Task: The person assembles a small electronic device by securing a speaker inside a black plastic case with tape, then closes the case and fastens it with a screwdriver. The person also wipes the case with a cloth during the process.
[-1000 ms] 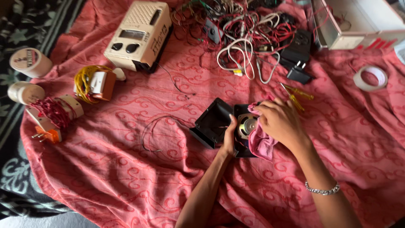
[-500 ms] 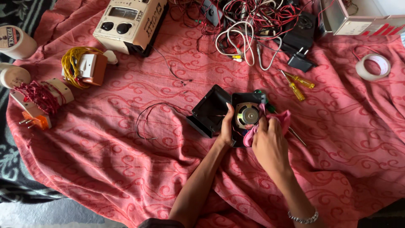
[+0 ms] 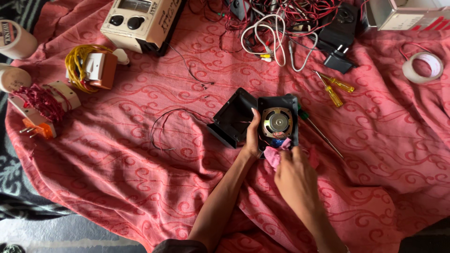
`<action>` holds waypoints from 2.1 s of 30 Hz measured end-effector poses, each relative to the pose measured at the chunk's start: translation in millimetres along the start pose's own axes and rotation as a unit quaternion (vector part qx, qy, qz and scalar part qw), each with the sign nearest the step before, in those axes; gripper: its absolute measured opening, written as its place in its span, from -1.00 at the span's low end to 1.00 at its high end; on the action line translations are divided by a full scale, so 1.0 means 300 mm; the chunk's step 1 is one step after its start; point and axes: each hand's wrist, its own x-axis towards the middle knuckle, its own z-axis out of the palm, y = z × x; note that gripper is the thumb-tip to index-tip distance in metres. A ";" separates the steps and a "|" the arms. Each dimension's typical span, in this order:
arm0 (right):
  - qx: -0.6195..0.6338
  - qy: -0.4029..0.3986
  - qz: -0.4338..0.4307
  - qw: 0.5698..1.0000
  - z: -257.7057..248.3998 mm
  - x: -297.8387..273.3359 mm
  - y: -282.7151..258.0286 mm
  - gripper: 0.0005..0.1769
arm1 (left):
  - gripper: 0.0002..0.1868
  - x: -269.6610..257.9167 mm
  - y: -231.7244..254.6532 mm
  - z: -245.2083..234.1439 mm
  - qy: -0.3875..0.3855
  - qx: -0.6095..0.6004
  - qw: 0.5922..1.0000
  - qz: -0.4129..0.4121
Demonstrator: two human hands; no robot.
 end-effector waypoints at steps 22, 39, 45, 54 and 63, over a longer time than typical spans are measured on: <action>-0.062 0.235 0.199 0.949 -0.100 0.520 1.201 -0.48 | -0.33 -0.093 -0.016 0.091 0.097 0.154 0.983 0.004; 0.594 0.144 0.157 0.776 -0.059 0.179 0.837 -0.52 | -0.49 -0.370 0.012 0.327 -0.037 0.659 0.671 0.338; 0.599 0.011 -0.055 0.799 0.016 0.075 0.525 -0.63 | -0.14 -0.180 0.006 0.448 -0.048 0.610 0.755 0.237; 0.551 -0.018 0.036 0.834 0.193 0.029 0.492 -0.79 | 0.02 -0.162 0.048 0.341 -0.111 0.622 0.720 0.286; 0.573 0.040 -0.081 0.815 0.101 0.041 0.510 -0.85 | -0.07 -0.175 0.056 0.378 -0.140 0.617 0.720 0.285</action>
